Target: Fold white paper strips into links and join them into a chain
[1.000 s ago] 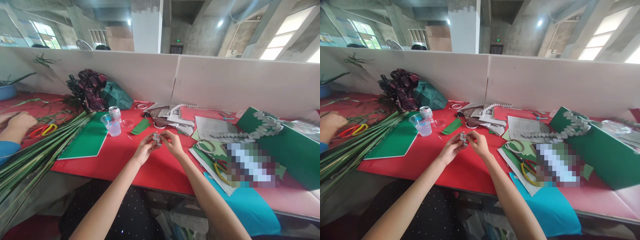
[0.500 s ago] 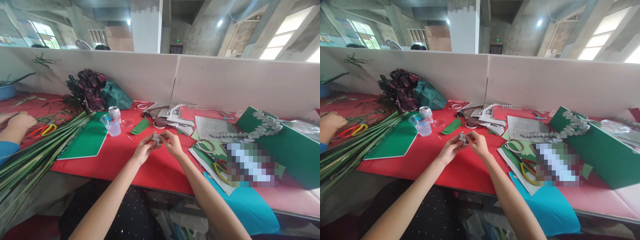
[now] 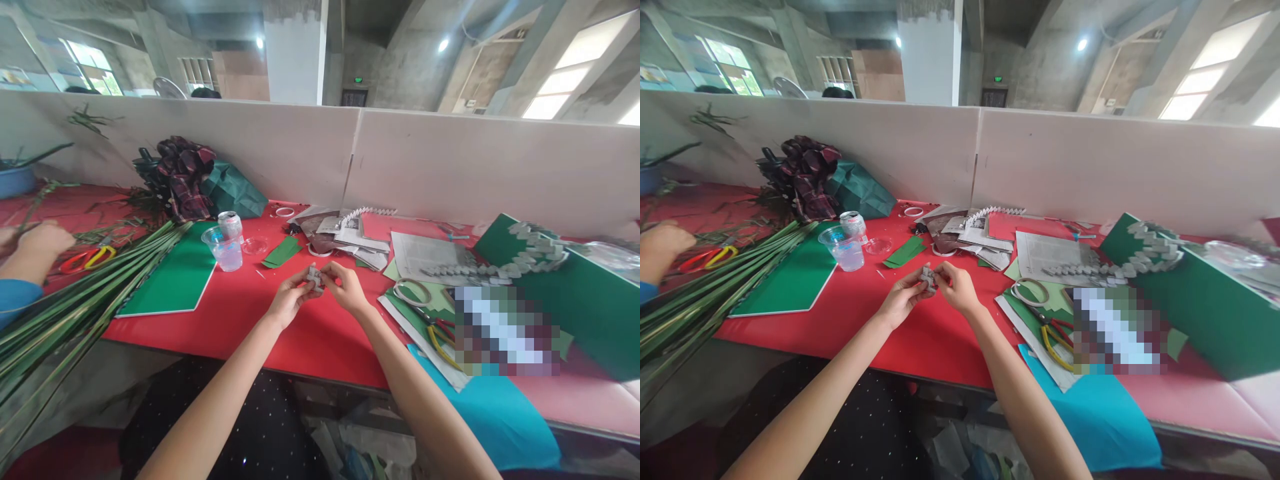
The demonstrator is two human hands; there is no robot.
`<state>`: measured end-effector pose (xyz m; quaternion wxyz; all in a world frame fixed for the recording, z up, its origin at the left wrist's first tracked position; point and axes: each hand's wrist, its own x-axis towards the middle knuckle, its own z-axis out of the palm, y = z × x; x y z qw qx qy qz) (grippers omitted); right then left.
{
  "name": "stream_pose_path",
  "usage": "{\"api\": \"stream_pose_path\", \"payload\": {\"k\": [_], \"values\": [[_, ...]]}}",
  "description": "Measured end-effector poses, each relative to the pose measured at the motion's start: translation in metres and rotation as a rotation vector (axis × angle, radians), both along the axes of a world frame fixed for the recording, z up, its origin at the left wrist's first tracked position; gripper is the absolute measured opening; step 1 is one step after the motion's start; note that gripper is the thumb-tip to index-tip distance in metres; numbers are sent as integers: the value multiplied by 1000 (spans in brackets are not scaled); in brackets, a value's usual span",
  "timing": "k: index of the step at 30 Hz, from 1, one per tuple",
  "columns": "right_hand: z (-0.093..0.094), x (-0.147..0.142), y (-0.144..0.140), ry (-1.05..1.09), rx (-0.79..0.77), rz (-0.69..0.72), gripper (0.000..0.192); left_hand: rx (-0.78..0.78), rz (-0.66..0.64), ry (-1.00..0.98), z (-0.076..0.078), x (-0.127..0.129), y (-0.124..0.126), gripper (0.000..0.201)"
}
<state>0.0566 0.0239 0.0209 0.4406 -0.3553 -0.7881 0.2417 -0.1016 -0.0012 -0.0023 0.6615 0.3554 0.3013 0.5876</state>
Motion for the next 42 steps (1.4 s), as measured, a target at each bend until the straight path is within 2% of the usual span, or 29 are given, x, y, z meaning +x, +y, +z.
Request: {"api": "stream_pose_path", "payload": {"k": [6, 11, 16, 23, 28, 31, 35, 42], "values": [[-1, 1, 4, -14, -36, 6, 13, 85, 0, 157, 1, -4, 2, 51], [-3, 1, 6, -23, -60, 9, 14, 170, 57, 335, 0, -5, 2, 55], [-2, 1, 6, -35, -68, 25, 15, 283, 134, 432, -4, -4, 4, 51], [4, 1, 3, -59, -60, 33, 15, 371, 165, 540, -4, -8, 5, 44], [4, 1, 2, -47, -74, 15, 14, 390, 133, 540, 0, -8, 4, 42], [3, 0, 2, -8, -62, 3, 14, 323, 112, 486, 2, -6, 3, 48], [1, -2, 0, 14, -33, -1, 14, 226, 94, 404, -1, -3, 4, 58], [-1, -5, 0, 64, -49, -3, 11, 220, 109, 376, -6, -3, 5, 59]]}}
